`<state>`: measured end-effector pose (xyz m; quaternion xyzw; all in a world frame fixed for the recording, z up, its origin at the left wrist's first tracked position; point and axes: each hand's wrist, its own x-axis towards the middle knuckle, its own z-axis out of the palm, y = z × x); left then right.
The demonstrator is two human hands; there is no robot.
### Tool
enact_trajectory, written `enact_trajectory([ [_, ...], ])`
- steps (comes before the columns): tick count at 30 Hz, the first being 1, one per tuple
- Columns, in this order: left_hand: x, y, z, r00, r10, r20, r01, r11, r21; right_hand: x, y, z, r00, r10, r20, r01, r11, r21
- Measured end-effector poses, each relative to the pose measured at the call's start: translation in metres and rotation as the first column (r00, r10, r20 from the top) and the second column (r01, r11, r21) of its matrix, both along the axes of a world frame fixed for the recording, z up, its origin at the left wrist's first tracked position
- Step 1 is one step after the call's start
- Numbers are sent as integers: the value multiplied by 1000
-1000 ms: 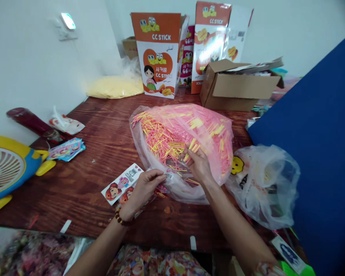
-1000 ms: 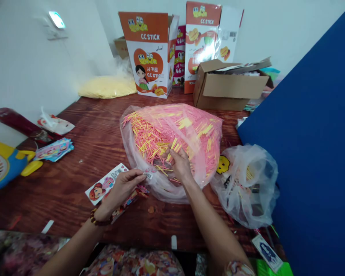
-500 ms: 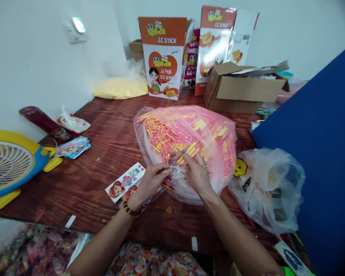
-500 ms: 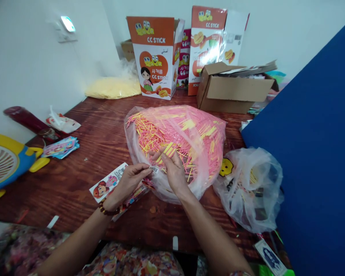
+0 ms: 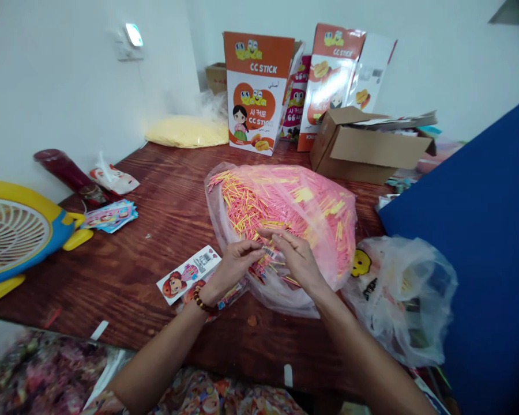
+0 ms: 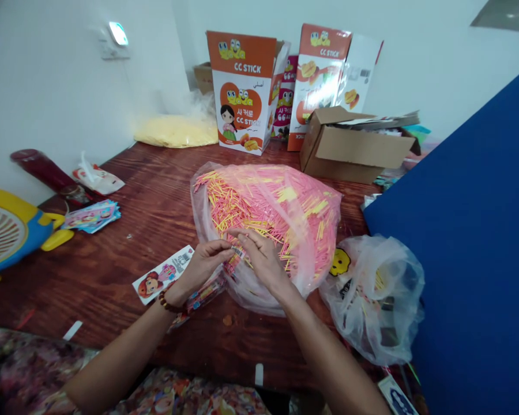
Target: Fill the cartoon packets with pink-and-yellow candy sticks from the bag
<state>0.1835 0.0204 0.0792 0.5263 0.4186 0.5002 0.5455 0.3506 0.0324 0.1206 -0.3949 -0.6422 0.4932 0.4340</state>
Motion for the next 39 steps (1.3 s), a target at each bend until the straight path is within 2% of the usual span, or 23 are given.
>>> enact_trajectory([
  [4,0,7,-2,995,-4,98,5,1000,-12,1,10,9,994,79,73,-79,997,-2],
  [8,-5,14,1,993,14,118,-17,1000,19,2,23,19,998,25,60,-26,999,20],
  [12,-12,18,12,996,44,82,-48,997,52,1,30,24,999,-43,26,40,995,88],
  [18,-13,18,19,989,122,89,-132,984,116,-3,26,35,974,108,199,-147,970,193],
  [21,-14,18,18,983,145,113,-158,980,118,-1,26,39,975,9,220,-62,970,234],
  [24,-17,19,20,980,171,101,-185,970,159,3,27,37,975,-54,213,9,979,206],
  [29,-16,18,26,975,211,64,-220,937,271,7,26,35,977,-10,212,-42,970,238],
  [32,-11,15,31,963,268,41,-267,914,306,7,27,37,970,-80,230,9,955,296],
  [35,-9,13,34,957,288,29,-284,914,291,7,30,34,975,-31,220,-28,966,258],
  [39,-10,13,33,961,276,28,-275,932,236,5,33,27,990,-31,136,11,989,147],
])
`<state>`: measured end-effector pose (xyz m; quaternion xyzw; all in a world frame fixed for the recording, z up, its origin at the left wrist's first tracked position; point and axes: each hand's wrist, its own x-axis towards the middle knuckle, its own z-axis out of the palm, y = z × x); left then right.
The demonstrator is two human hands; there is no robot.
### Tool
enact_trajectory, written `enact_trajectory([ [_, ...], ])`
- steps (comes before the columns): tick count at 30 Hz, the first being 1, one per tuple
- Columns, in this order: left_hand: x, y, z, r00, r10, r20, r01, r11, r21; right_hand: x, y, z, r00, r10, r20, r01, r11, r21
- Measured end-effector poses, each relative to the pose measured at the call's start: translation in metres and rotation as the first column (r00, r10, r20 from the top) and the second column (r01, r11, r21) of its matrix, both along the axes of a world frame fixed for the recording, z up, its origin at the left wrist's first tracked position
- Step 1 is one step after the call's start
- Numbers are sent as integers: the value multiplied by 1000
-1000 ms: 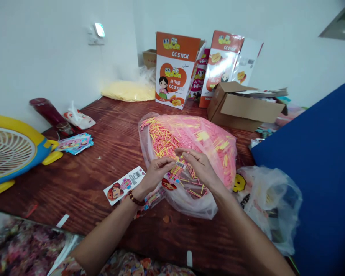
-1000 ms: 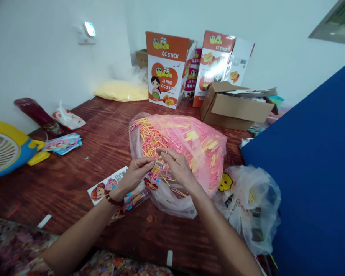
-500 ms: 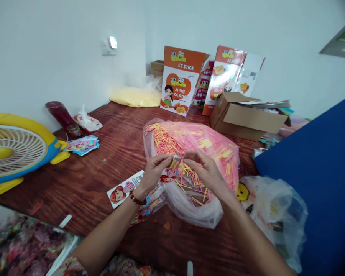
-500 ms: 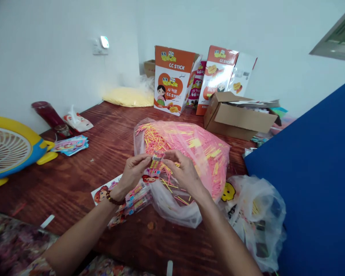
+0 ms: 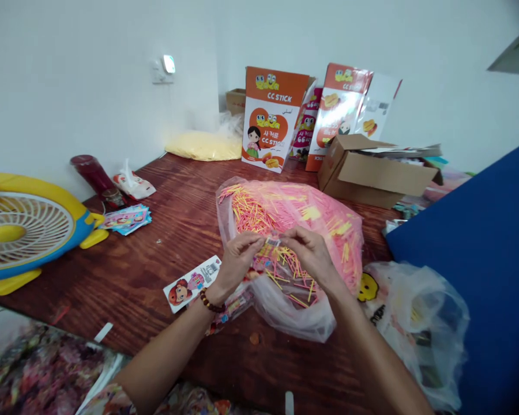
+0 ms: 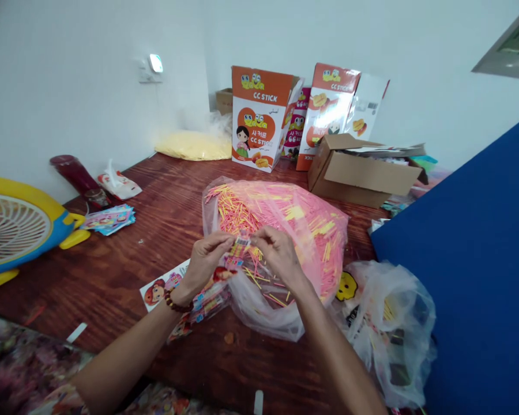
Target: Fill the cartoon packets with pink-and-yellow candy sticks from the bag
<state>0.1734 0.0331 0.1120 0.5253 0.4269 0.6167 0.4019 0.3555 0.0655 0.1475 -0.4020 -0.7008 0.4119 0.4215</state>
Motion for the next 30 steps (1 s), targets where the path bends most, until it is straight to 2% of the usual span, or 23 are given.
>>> enact_trajectory([
  [3,-2,1,-6,1000,20,21,-19,998,-52,-2,3,-4,993,36,-110,-50,991,-128],
  [7,-6,2,-12,990,-40,135,61,986,-156,-5,7,-9,984,-52,-173,14,976,-217],
  [9,-9,1,-11,973,-92,214,144,960,-239,-7,8,-13,983,-58,-176,19,977,-214],
  [13,-12,-1,-10,922,-275,272,366,850,-380,-8,9,-19,985,-57,-164,32,988,-153],
  [14,-13,-2,-10,920,-294,261,377,845,-380,-8,9,-21,986,-50,-156,26,988,-152],
  [16,-12,-2,-12,935,-279,217,341,875,-343,-8,8,-21,990,-42,-134,21,988,-154],
  [18,-11,-3,-16,956,-256,145,289,909,-299,-8,6,-19,994,-52,-94,41,992,-116],
  [20,-10,-4,-20,968,-242,67,251,930,-267,-7,3,-14,997,-60,-46,61,998,1],
  [22,-10,-5,-22,974,-226,8,222,945,-242,-6,2,-9,999,-34,13,32,989,146],
  [24,-10,-7,-23,976,-215,-21,205,953,-223,-4,3,-4,996,-2,84,-18,972,236],
  [30,-12,-11,-18,974,-225,-36,213,953,-214,-2,5,2,974,17,228,-87,950,299],
])
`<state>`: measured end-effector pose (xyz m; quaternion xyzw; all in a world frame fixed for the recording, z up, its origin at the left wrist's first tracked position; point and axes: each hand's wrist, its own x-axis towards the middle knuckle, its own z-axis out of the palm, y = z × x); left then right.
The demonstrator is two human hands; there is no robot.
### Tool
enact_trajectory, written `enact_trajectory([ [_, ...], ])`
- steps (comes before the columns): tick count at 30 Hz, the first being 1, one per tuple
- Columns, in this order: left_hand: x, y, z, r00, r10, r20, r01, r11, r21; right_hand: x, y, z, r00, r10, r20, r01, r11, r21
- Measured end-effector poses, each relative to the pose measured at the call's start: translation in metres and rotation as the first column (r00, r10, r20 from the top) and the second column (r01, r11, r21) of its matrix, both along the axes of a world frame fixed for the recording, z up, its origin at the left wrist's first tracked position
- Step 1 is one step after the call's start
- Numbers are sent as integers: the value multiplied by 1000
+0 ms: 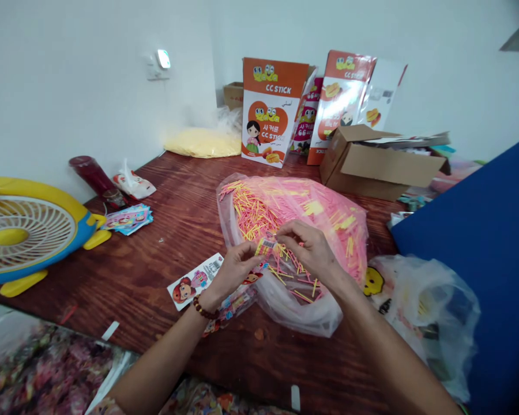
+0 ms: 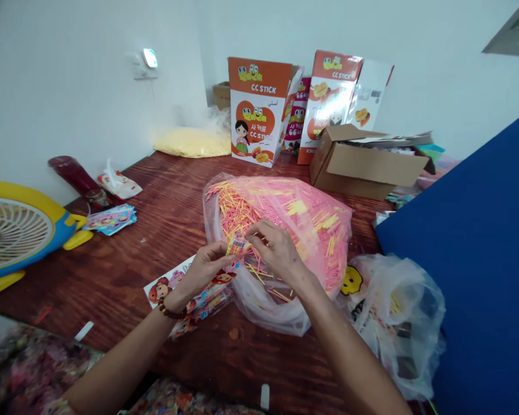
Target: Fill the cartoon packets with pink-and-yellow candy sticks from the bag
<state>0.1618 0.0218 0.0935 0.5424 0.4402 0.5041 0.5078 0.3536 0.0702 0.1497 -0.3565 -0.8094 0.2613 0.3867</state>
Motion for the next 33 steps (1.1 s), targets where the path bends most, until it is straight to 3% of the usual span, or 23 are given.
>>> enact_trajectory([
  [6,0,-2,1,1000,26,-15,-26,1000,-4,-3,1,0,994,78,76,-84,993,83],
  [11,-1,-3,-3,998,-8,-63,6,1000,-30,-5,11,2,996,47,70,-41,995,-91],
  [19,1,-3,-2,998,-41,49,46,992,-114,-7,25,19,971,69,228,15,938,-346],
  [22,0,-2,-2,999,-46,8,47,994,-103,-5,31,21,966,135,222,-29,906,-423],
  [29,0,-1,-8,998,-46,-42,40,990,-134,-1,39,22,923,368,113,-262,815,-517],
  [33,1,-1,-8,994,-60,-87,50,993,-109,2,40,20,937,343,73,-246,790,-562],
])
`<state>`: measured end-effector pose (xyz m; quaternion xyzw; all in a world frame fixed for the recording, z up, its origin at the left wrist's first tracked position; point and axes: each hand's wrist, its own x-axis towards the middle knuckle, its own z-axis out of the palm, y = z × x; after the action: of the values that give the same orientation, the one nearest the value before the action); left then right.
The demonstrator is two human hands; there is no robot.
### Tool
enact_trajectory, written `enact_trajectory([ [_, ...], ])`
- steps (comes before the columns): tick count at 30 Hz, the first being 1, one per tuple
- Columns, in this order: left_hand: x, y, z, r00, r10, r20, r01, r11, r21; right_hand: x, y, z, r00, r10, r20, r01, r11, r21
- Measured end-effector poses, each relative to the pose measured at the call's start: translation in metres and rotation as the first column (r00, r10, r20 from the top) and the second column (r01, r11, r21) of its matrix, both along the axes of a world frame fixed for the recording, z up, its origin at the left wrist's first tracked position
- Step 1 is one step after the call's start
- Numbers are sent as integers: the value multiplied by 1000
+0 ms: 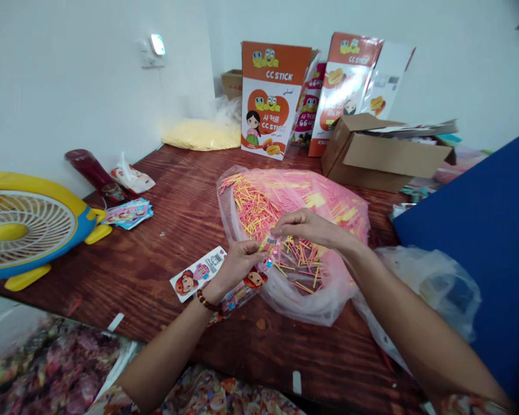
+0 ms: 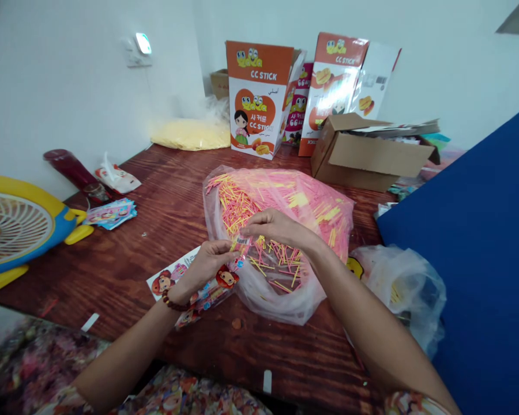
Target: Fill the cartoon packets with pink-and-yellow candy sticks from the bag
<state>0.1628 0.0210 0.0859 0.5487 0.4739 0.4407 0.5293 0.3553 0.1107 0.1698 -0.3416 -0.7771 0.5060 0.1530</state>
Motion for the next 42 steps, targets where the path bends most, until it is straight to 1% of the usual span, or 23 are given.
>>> enact_trajectory([
  [3,-1,-2,3,996,-11,-93,18,997,74,3,2,-3,998,-50,31,51,997,-58],
  [6,-1,-4,2,987,12,-158,9,992,130,6,3,-4,997,-27,79,37,990,-135],
  [8,0,-5,-2,986,18,-163,2,993,121,8,4,-5,995,6,95,10,986,-165],
  [11,3,-3,-10,992,-6,-129,12,999,44,9,5,-7,992,53,111,-33,985,-171],
  [15,3,-2,-16,997,-21,-80,18,999,-37,11,7,-14,987,100,125,-81,986,-148],
  [20,1,-1,-19,995,17,-99,-24,997,-68,10,8,-23,983,135,124,-131,991,-38],
  [23,1,0,-18,992,27,-120,-35,997,-63,7,5,-26,985,110,131,-118,991,58],
  [26,0,0,-14,994,20,-110,-29,997,-73,6,2,-31,993,48,108,-62,990,128],
  [28,0,0,-12,998,5,-70,-12,995,-96,7,2,-35,998,31,52,-36,995,97],
  [30,0,1,-11,1000,-17,-20,15,992,-127,10,3,-38,999,32,6,-32,999,29],
  [32,0,1,-12,999,-31,9,32,988,-151,12,6,-41,999,47,-2,-47,999,-28],
  [34,-1,0,-15,999,-38,-5,37,989,-142,13,6,-42,998,59,16,-58,997,-60],
  [38,-1,-1,-20,995,-51,-89,45,997,-69,10,2,-42,998,52,29,-50,996,-67],
  [40,-1,-1,-21,994,-58,-97,53,997,-54,8,-1,-45,999,49,13,-48,997,-54],
  [42,0,-2,-22,995,-63,-75,58,996,-61,6,-3,-47,999,47,10,-47,999,-5],
])
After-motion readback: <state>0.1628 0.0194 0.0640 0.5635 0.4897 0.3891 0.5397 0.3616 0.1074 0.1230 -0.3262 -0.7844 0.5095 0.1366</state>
